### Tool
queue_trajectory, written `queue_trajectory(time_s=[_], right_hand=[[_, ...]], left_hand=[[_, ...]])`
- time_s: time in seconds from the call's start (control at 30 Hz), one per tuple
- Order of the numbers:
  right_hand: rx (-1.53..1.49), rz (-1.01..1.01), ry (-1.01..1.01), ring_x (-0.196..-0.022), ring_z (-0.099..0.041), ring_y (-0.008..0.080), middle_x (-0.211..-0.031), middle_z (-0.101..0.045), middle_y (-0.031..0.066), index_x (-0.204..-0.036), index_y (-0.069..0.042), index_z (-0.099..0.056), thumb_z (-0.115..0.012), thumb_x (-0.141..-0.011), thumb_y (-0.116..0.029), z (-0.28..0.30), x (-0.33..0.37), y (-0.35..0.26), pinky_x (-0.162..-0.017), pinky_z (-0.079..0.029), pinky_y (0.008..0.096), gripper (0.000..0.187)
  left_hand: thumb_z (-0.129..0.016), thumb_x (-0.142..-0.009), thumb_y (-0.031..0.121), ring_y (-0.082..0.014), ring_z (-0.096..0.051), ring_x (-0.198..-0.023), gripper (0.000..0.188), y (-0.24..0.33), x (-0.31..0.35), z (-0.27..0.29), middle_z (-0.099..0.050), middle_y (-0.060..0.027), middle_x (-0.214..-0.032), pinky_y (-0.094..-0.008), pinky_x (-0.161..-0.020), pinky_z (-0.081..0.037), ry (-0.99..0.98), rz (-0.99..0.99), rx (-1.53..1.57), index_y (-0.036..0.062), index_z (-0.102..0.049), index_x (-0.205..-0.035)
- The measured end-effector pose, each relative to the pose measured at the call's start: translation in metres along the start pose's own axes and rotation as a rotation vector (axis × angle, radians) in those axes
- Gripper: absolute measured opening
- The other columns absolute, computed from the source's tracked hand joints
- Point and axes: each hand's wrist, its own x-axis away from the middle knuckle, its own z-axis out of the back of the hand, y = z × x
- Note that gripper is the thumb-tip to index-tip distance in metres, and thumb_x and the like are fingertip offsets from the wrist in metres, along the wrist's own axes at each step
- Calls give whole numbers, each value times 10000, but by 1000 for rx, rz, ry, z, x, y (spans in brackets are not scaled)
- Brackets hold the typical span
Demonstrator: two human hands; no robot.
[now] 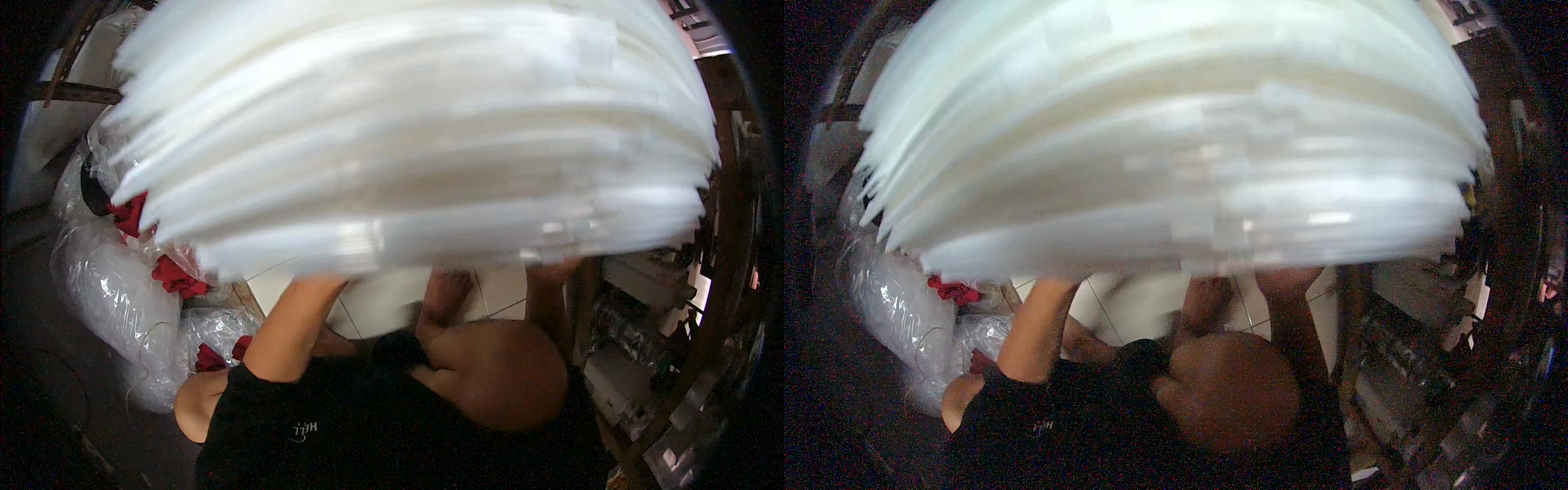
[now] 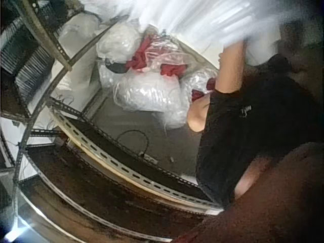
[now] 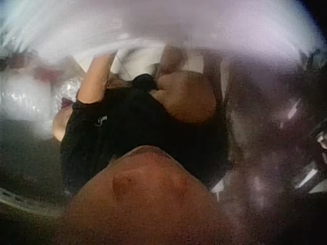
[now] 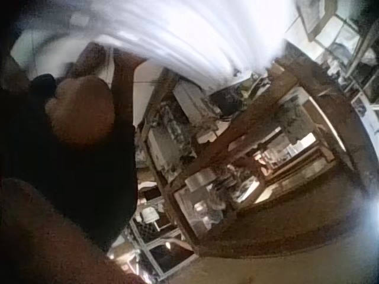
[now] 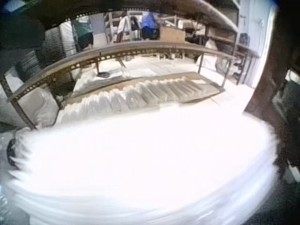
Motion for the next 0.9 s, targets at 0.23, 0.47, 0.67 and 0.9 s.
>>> queue_trajectory(time_s=[0.23,0.47,0.67,0.9], right_hand=[[978,113,331,-1312,-434,327,-1425,-434,159,-1445,-23,-316,-551,-957,-383,18,1,53,-1144,-294,511,651],[1154,15,298,-1254,-502,341,-1340,-526,185,-1391,11,-381,-647,-899,-378,-8,5,-8,-1117,-323,524,682],[1010,49,473,-1150,-536,242,-1267,-541,130,-1335,28,-412,-725,-875,-176,3,3,59,-1008,-426,370,593],[965,58,441,-1086,-590,234,-1225,-583,134,-1300,32,-465,-719,-881,-171,-3,8,21,-954,-476,361,530]], left_hand=[[-554,-907,147,-314,-621,-967,218,-39,6,-56,-655,-177,-1033,-425,-817,-505,116,-76,-406,36,-667,-1057],[-569,-896,148,-335,-611,-974,219,4,4,11,-649,-180,-1040,-439,-828,-496,10,3,0,40,-661,-1063],[-583,-887,149,-354,-603,-980,222,-18,13,-42,-644,-182,-1046,-450,-837,-488,62,130,-63,43,-655,-1068],[-598,-876,151,-375,-593,-988,229,10,9,-7,-638,-184,-1053,-464,-848,-479,17,89,75,47,-649,-1074]])
